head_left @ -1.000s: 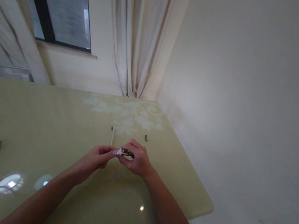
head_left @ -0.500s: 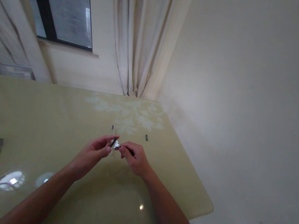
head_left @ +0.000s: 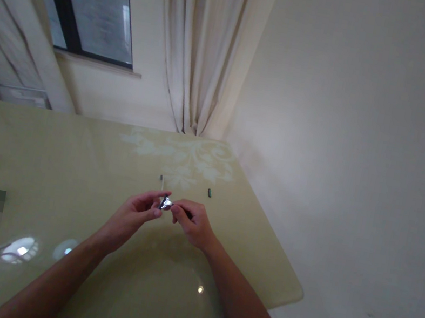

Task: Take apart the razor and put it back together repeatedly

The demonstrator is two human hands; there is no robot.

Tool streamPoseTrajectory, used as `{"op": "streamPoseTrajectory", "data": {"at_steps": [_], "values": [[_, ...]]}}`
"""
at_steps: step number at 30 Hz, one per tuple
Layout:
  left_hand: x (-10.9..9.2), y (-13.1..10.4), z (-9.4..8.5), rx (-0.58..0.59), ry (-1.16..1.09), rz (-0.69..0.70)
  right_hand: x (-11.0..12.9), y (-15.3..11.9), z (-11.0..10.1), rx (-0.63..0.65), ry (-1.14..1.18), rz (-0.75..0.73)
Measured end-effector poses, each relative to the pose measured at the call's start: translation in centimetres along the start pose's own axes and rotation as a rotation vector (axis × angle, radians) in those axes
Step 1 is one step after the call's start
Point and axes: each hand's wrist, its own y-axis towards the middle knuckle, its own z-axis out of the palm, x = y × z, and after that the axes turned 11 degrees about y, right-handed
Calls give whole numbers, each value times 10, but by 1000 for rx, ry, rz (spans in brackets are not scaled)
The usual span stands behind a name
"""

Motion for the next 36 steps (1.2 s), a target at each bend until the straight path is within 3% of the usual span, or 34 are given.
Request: {"op": "streamPoseTrajectory", "data": {"at_steps": [9,16,33,36], "values": [[0,0,-2,-55,118,31,-4,-1,-1,25,-12,-32],[-7,-2,-3,-18,181,53,-8,-1,-4,77,-2,17],[-15,-2,-5,62,80,28,-10,0,-7,41,42,39],[-11,-1,-3,29,128,56,-10,0,-6,40,41,28]]}}
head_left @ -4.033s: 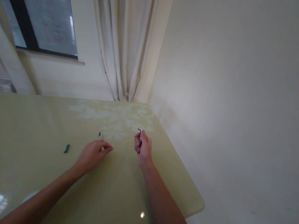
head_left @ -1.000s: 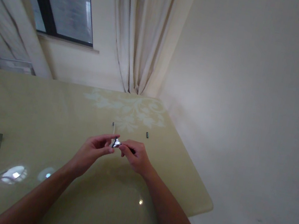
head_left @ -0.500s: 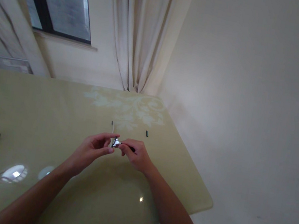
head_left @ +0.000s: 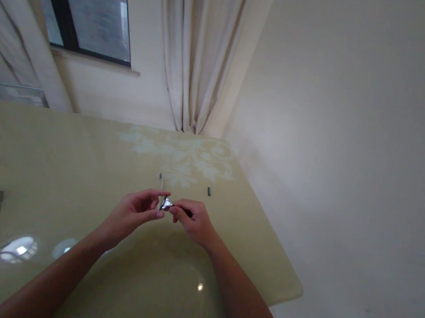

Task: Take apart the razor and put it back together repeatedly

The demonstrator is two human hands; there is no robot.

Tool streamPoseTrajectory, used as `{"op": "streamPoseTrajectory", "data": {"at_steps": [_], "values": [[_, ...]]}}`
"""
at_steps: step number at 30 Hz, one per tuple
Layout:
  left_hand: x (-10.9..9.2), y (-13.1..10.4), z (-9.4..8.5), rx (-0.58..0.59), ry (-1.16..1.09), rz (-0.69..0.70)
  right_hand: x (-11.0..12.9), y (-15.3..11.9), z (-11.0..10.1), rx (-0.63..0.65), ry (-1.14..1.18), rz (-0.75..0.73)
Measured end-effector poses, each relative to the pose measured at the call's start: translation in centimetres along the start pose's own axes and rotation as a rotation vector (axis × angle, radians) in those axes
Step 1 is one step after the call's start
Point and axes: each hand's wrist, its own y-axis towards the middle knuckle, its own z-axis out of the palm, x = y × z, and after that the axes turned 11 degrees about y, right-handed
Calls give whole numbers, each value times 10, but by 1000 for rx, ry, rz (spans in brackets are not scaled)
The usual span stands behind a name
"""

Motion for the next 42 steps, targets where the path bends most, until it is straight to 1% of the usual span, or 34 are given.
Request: {"op": "streamPoseTrajectory", "data": {"at_steps": [3,7,10,14,16,18,19,21,22,23,25,26,28,30,33,38,42], "values": [[2,1,1,-30,56,26,0,0,-1,-2,8,6],[-1,1,0,-15,62,47,-1,0,-2,-9,51,18],[-2,1,0,-14,73,51,-3,-1,-1,-6,40,7],[-1,2,0,-33,122,42,-4,2,-4,11,-80,-57],[0,3,-1,-44,124,45,-6,5,-10,-35,-168,-100],[5,5,-3,-56,161,42,-10,8,-22,-124,-241,-101],[8,6,-4,-64,221,32,-13,10,-32,-191,-273,-86],[17,7,-4,-90,426,6,-21,12,-55,-366,-335,-30],[21,8,-4,-108,550,-4,-26,12,-69,-487,-376,4],[25,8,-3,-125,675,-12,-31,12,-82,-580,-411,59],[31,10,2,-144,899,-39,-40,11,-104,-713,-444,181],[32,12,5,-142,995,-68,-45,10,-112,-766,-450,233],[31,15,12,-113,1158,-135,-52,10,-120,-825,-467,332],[29,17,17,-62,1289,-177,-58,11,-120,-824,-525,415],[28,17,21,-16,1412,-170,-64,13,-116,-796,-631,477],[29,11,18,-23,1449,-208,-69,13,-115,-738,-785,472],[29,9,18,-32,1460,-213,-70,15,-113,-732,-832,477]]}}
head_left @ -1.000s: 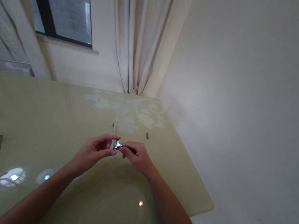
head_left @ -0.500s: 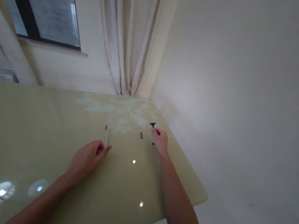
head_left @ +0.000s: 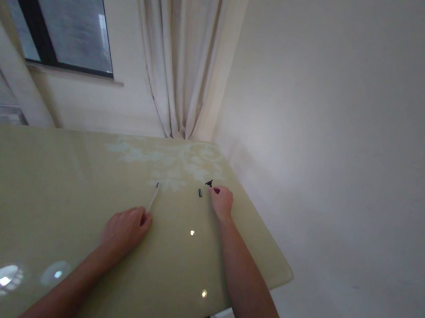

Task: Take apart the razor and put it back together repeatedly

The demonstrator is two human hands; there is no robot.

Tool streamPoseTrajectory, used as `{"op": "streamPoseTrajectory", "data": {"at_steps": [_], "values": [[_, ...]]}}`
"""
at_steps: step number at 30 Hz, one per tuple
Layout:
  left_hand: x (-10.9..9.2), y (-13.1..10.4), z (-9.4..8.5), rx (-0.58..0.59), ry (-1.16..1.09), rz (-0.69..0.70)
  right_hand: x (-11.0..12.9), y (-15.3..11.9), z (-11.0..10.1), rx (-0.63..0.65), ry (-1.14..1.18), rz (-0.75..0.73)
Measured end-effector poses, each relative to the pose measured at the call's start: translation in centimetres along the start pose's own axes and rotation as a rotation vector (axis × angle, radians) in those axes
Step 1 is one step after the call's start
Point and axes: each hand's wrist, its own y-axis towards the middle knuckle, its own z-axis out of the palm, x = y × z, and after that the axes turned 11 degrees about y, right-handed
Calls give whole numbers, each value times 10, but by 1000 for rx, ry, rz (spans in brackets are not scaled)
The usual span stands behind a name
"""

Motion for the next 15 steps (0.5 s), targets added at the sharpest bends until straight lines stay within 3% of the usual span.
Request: {"op": "streamPoseTrajectory", "data": {"at_steps": [9,13,15], "values": [[3,-2,1,-43,-23,-18,6,-2,0,-28,18,20],[0,-5,-2,-221,-163,-50,16,-13,-5,-105,134,-78],[-5,-8,-3,-334,-248,-33,28,-26,-1,-28,293,-167]]}}
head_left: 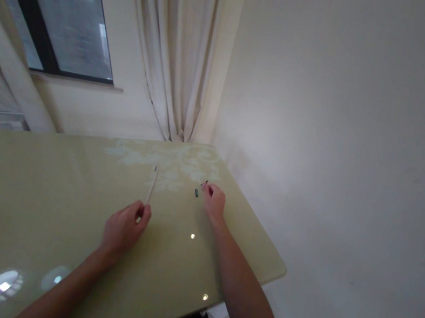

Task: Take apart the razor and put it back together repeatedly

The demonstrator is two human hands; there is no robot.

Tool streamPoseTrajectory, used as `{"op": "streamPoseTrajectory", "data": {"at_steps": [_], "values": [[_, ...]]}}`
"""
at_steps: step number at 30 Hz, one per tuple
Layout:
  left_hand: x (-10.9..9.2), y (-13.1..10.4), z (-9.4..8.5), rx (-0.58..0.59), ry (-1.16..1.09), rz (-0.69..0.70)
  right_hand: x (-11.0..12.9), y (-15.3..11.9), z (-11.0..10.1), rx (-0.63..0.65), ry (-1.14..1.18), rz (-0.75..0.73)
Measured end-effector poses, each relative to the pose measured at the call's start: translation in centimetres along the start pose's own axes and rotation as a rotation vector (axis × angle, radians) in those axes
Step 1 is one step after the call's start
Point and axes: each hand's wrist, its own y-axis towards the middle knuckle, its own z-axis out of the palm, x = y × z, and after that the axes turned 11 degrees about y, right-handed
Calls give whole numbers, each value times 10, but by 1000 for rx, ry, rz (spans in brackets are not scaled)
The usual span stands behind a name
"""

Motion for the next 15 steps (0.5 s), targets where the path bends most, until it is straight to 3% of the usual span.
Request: {"op": "streamPoseTrajectory", "data": {"at_steps": [4,6,12,15], "values": [[-12,-9,4,-140,-64,90,30,-31,27,425,456,-154],[-12,-13,8,-184,-4,168,42,-46,40,566,594,-156],[-4,-16,13,-224,156,341,50,-59,51,616,739,-36],[-3,-15,10,-202,143,385,40,-41,42,498,654,-16]]}}
